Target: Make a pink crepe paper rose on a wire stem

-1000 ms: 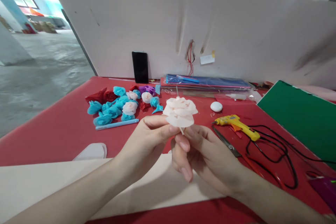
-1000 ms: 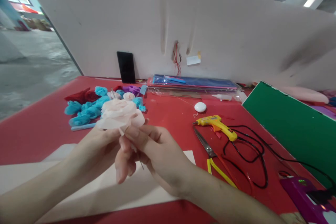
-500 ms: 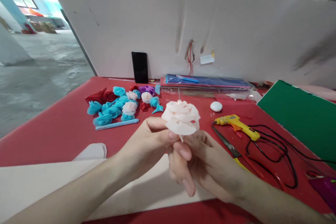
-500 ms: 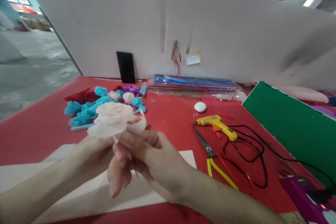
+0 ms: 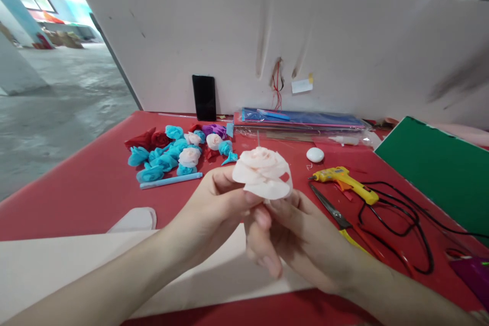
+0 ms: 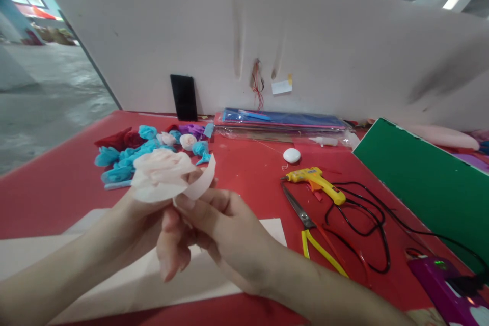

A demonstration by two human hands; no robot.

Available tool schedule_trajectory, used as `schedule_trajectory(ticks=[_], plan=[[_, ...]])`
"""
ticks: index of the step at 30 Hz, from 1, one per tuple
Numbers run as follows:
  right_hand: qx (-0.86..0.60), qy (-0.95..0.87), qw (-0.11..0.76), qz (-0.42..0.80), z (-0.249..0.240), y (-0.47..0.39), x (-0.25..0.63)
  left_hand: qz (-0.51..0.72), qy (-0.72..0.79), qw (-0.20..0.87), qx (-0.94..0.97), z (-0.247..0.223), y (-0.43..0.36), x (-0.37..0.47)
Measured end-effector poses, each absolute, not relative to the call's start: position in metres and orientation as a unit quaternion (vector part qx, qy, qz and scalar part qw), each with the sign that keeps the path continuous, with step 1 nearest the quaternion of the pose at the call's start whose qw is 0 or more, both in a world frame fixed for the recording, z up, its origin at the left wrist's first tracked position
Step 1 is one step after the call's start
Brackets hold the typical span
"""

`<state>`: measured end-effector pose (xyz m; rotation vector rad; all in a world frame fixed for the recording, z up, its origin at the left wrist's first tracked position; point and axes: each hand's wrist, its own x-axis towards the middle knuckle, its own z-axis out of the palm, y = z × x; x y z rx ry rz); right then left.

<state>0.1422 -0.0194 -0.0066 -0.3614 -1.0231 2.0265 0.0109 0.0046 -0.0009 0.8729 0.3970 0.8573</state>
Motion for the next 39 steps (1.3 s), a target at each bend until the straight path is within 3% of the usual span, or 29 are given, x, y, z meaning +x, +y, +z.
schedule_trajectory(ticks=[8,19,26,39], plan=[[-0.28,-0.569,0.485,0.602,-0.002,-0.024,0.144,0.444,0.2,0.759,0.433,-0.001,0.003,0.012],[-0.36,-0.624,0.54,0.435,0.0,-0.028,0.143,0.502,0.2,0.716,0.442,-0.003,-0.004,0.016],[-0.375,-0.633,0.533,0.418,0.001,-0.028,0.146,0.495,0.203,0.716,0.449,-0.004,-0.005,0.016],[-0.346,-0.582,0.53,0.511,0.003,-0.027,0.148,0.441,0.167,0.733,0.49,0.0,0.001,0.012]])
